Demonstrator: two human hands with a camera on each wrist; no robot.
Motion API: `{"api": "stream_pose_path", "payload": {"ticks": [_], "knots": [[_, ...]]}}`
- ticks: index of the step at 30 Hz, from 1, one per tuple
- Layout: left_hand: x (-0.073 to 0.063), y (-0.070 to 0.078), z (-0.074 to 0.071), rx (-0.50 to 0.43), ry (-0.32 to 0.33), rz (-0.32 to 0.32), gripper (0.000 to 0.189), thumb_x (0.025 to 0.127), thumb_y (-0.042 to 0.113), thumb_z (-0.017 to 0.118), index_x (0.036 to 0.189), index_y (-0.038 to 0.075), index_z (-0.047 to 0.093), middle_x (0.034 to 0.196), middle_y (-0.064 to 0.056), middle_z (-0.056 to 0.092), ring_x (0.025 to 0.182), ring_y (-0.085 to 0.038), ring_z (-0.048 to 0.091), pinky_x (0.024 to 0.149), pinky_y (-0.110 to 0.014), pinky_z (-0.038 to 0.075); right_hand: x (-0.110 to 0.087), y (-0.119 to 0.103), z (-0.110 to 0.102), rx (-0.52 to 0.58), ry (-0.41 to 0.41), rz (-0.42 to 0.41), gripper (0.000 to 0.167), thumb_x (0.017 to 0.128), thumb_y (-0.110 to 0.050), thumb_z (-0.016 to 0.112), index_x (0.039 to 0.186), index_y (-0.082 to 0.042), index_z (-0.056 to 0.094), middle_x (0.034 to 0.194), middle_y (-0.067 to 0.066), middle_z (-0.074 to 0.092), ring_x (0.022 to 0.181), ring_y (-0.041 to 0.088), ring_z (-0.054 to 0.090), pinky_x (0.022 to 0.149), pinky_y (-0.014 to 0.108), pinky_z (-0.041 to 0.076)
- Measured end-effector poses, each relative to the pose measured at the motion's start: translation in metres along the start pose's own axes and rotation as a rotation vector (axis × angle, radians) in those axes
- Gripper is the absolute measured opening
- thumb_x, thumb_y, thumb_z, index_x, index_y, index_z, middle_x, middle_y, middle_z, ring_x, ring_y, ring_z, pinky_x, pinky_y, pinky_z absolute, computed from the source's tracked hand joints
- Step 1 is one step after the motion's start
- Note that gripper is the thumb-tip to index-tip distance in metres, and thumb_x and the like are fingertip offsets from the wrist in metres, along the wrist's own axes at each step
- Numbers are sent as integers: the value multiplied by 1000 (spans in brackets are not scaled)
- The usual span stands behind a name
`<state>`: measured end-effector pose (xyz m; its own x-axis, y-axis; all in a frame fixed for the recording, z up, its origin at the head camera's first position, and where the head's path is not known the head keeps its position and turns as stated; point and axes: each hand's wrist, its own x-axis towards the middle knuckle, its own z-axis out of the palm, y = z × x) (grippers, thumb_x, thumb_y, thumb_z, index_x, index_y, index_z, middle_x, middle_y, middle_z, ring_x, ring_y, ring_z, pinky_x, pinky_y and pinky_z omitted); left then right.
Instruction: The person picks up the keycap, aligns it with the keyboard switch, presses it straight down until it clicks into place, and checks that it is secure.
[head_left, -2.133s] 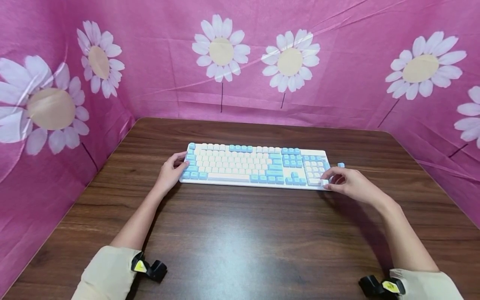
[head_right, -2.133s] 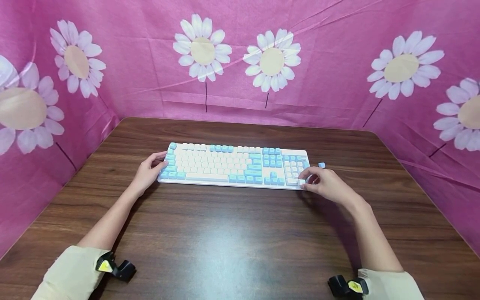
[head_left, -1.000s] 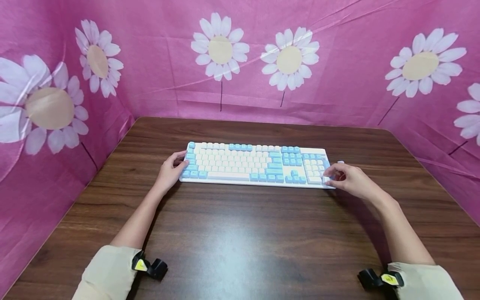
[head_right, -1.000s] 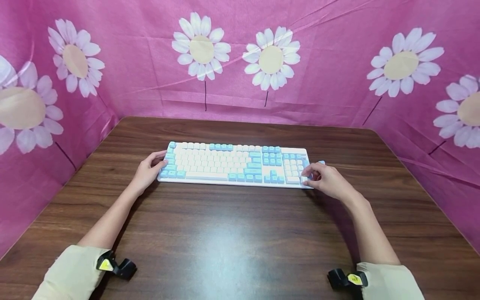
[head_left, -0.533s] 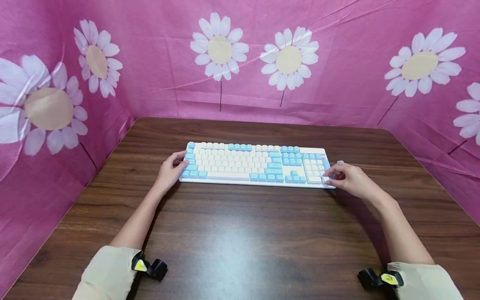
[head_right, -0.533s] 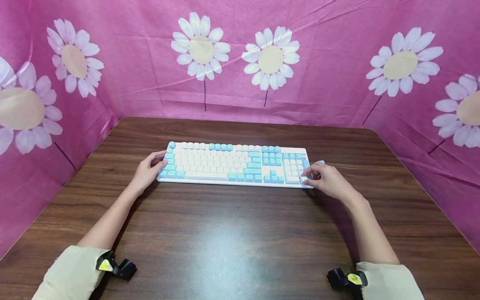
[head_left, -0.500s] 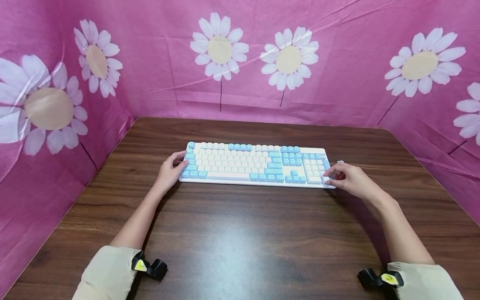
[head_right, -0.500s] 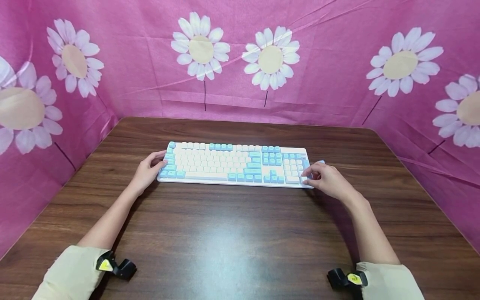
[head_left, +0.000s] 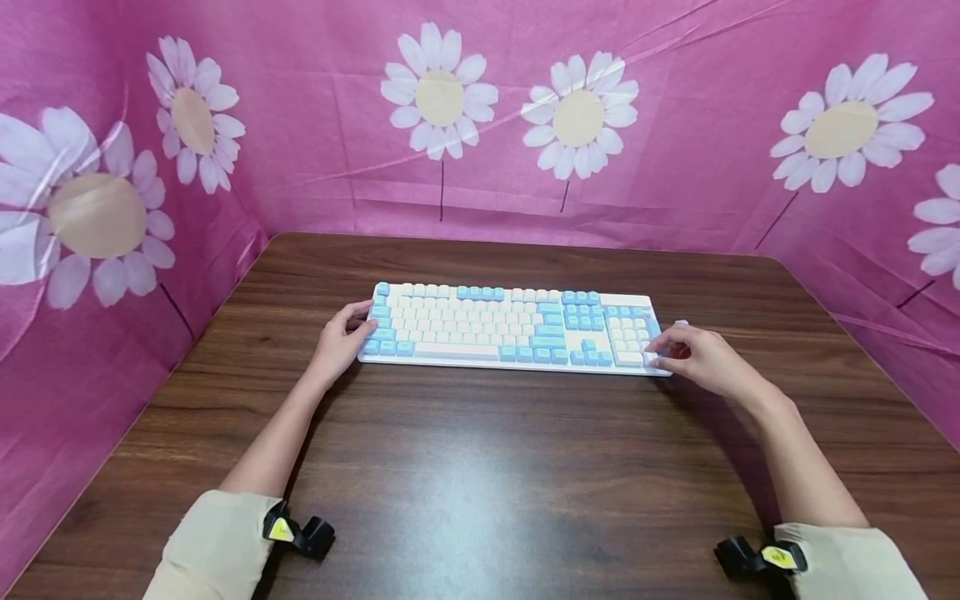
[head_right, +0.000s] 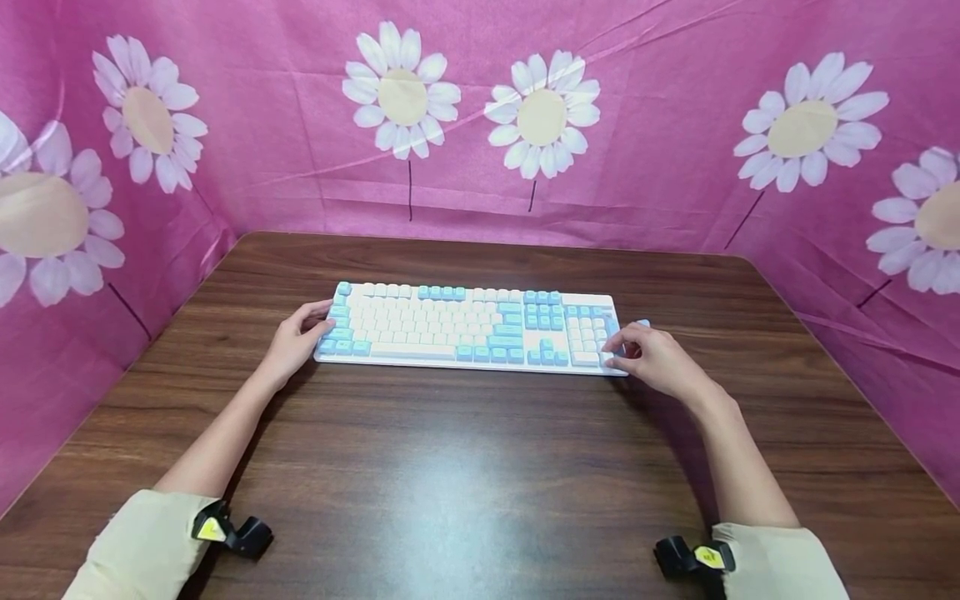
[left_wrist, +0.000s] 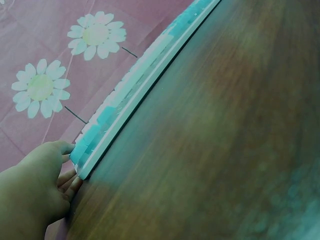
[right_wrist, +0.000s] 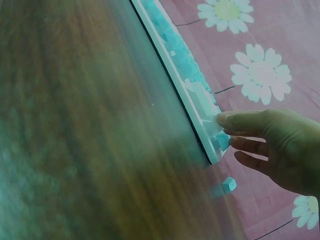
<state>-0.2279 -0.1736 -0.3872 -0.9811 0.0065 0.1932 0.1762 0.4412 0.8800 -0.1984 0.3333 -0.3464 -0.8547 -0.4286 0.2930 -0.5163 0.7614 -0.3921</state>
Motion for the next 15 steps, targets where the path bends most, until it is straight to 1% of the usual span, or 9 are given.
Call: {"api": "stream_pose_path", "payload": {"ticks": [7,12,15], "knots": [[1,1,0,1,0,5,38,93,9,53,127,-5,47,127,-22,49,107,-33,49,92,-40,36,1,0,0,-15,2,7,14,74,-6,76,85,-10,68,74,-5,57,66,10,51,58,24,43],[0,1,0,10,0,3,38,93,10,53,128,-5,47,126,-23,49,107,-33,48,92,-40,35,1,-2,-1,-31,-2,26,13,74,-9,76,85,-11,69,69,-6,49,62,8,43,55,25,36],[0,1,0,10,0,2,38,93,10,53,128,-5,47,127,-22,49,107,-33,48,93,-40,35,0,-2,-1,-38,-9,39,13,74,-11,77,85,-12,70,66,-6,46,59,7,39,55,26,33]]}}
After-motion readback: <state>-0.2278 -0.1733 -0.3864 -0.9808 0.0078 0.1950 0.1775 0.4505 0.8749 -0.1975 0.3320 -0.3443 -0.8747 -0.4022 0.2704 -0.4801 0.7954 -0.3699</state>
